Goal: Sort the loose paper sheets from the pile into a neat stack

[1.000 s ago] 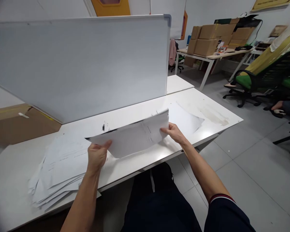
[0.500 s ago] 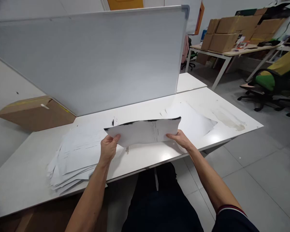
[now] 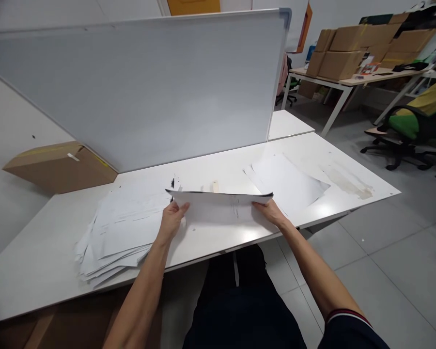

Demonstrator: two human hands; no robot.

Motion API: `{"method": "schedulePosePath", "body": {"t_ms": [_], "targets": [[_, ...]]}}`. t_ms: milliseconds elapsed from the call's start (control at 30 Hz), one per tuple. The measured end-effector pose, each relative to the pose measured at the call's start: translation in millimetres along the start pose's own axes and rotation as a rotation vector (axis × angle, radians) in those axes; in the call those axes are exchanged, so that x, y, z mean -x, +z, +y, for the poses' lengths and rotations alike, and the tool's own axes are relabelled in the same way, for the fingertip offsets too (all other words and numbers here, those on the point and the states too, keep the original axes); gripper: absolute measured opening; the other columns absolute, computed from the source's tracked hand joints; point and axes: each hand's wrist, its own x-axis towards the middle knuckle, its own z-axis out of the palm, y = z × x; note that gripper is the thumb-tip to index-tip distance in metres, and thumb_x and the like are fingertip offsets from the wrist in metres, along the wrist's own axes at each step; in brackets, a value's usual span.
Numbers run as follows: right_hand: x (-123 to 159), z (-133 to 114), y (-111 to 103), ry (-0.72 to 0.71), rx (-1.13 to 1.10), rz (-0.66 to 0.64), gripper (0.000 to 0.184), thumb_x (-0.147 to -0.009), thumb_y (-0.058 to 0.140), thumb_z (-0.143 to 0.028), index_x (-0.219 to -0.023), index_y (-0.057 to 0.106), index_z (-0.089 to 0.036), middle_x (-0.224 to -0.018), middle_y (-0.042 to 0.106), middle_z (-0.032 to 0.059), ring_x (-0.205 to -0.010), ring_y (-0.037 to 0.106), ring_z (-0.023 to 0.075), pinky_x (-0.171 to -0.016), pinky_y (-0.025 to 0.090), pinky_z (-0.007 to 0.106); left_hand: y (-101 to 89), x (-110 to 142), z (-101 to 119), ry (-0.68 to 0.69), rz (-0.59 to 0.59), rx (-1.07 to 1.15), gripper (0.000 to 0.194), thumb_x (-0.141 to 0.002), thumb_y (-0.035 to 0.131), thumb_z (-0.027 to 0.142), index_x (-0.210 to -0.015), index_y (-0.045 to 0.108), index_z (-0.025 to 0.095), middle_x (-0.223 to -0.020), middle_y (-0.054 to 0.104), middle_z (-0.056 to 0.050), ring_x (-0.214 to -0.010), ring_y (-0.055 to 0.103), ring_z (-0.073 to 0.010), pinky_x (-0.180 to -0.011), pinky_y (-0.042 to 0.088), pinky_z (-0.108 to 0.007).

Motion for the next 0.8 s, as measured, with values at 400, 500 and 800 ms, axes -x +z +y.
{"method": "schedulePosePath", "body": {"t_ms": [400, 500, 800], "targets": [[14, -6, -6, 0.078, 0.036, 0.011, 0.037, -0.077, 0.056, -0.043, -0.101, 0.068, -0.018, -0.105, 0.067, 0.0084, -0.098, 0.058, 0.0275, -0.081, 0.046, 0.037, 4.5, -1, -3, 0.049, 0.01, -0.055, 0.033, -0.066, 0.069, 0.043, -0.084, 0.066, 0.015, -0.077, 0.067, -0.002, -0.072, 0.059, -0.0139, -0.068, 0.046, -0.026], [20, -7, -7, 0.131, 0.021, 0.05, 0.044, -0.076, 0.057, -0.043, -0.108, 0.064, -0.014, -0.106, 0.066, 0.0105, -0.098, 0.058, 0.0289, -0.08, 0.047, 0.038, 7.8, 4, -1, 0.041, -0.024, -0.103, 0.034, -0.069, 0.066, 0.045, -0.083, 0.064, 0.015, -0.074, 0.064, 0.0, -0.066, 0.054, -0.0116, -0.061, 0.042, -0.023], [73, -30, -7, 0.2, -0.085, 0.021, 0.04, -0.079, 0.054, -0.047, -0.1, 0.067, -0.016, -0.107, 0.066, 0.0072, -0.106, 0.055, 0.028, -0.087, 0.045, 0.033, 22.6, 10, 21, 0.19, 0.006, -0.486, 0.033, -0.079, 0.052, 0.043, -0.058, 0.044, 0.018, -0.052, 0.034, 0.006, -0.051, 0.032, -0.0078, -0.048, 0.027, -0.021]]}}
